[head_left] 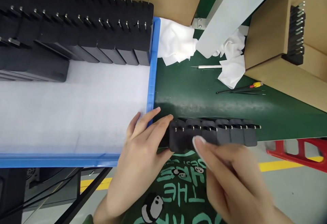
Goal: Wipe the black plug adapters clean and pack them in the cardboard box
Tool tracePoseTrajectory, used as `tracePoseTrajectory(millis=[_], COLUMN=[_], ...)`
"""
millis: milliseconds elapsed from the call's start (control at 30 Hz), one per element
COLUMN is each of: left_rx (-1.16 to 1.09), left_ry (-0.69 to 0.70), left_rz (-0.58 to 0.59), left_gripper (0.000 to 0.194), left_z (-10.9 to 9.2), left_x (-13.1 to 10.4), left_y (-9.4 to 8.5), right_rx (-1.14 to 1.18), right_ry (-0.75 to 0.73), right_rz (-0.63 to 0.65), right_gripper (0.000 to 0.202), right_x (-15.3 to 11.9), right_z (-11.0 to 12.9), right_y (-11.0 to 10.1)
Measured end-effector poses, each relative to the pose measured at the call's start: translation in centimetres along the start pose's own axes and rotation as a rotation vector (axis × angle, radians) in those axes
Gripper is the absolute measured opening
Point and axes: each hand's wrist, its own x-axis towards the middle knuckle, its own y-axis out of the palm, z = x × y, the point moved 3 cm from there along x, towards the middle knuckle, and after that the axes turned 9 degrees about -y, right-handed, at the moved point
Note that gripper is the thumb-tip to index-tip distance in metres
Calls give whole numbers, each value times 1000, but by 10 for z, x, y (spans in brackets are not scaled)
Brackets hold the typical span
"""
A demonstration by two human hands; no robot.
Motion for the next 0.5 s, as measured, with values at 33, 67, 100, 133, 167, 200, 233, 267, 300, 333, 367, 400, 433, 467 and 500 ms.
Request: tracePoseTrajectory(millis=[33, 67, 100, 133, 167, 200, 233, 267, 300, 333, 367, 400, 433, 467, 500], left_rx=[3, 5, 8, 9, 10, 9, 6, 4, 0, -2, -2, 1, 6, 13, 12], left_ry=[1, 5, 7, 6, 6, 9, 12, 13, 13, 12, 7, 1, -3, -2, 3], left_rz=[1, 1, 2, 1, -1, -6, -14, -22, -31, -37, -36, -30, -15, 6, 25], left_gripper=[61, 61, 60, 60, 59, 57, 54, 51, 48, 46, 46, 47, 49, 53, 58], left_z=[0, -1, -1, -2, -2, -3, -3, -3, -3, -2, -2, -1, 0, 0, 1], left_x=[0, 0, 0, 0, 0, 0, 0, 1, 1, 1, 2, 2, 2, 2, 0], left_y=[0, -1, -1, -2, -2, -2, -2, -2, -1, 0, 1, 1, 1, 0, -2], right_rx=[-22, 10, 83, 160, 219, 244, 220, 158, 89, 39, 16, 25, 63, 115, 158], right_ry=[-6, -42, -69, -82, -69, -52, -34, -31, -58, -98, -127, -144, -142, -134, -116], right_rz=[-11, 21, 70, 108, 115, 106, 68, 19, -2, 19, 63, 97, 130, 164, 181], right_gripper=[35, 32, 27, 24, 25, 29, 33, 36, 37, 38, 37, 35, 34, 33, 32], right_x=[0, 0, 2, 4, 7, 11, 15, 19, 22, 25, 25, 24, 22, 18, 15], right_z=[-1, -2, -2, -2, -2, -3, -3, -3, 0, 3, 7, 10, 12, 11, 7], right_y=[-2, -2, -1, 0, 1, 3, 4, 6, 9, 12, 15, 16, 13, 8, -1])
